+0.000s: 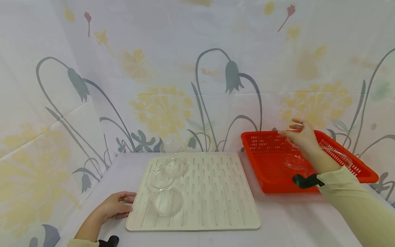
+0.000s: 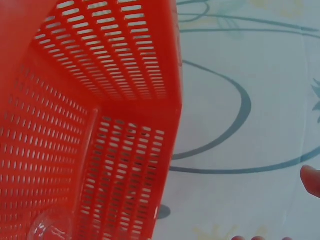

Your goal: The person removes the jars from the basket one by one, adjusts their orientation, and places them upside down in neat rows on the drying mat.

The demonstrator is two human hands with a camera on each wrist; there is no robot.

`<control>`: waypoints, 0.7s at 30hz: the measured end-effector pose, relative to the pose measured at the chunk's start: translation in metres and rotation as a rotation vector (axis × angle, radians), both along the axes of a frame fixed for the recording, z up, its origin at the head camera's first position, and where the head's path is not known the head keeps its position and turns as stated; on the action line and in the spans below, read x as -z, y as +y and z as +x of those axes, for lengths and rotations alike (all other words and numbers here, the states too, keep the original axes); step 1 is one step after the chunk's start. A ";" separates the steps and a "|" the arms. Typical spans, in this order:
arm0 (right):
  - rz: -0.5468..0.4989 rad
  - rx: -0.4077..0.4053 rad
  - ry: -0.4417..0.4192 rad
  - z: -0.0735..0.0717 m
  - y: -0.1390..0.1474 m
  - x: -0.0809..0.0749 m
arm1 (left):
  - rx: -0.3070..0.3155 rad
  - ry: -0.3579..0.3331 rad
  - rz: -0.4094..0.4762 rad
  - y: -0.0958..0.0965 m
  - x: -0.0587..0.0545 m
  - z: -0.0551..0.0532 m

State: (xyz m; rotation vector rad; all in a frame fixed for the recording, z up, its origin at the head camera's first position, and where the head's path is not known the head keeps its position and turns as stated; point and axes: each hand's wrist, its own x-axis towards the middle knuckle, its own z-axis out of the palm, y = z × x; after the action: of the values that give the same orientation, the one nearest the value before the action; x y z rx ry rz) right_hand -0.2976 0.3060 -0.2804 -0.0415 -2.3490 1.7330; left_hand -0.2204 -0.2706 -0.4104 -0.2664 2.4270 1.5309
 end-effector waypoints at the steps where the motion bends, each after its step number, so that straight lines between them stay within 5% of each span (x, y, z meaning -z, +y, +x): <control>1: -0.005 0.000 -0.002 -0.001 0.001 0.000 | 0.002 0.002 0.000 0.000 0.000 0.000; 21: 0.092 0.104 -0.057 -0.015 0.040 0.004 | 0.023 0.009 0.009 -0.002 0.001 0.000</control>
State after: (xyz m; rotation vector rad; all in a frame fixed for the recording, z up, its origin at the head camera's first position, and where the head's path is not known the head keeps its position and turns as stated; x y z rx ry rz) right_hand -0.3131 0.3458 -0.2848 -0.1968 -2.4174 1.5940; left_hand -0.2200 -0.2722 -0.4110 -0.2294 2.4209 1.5356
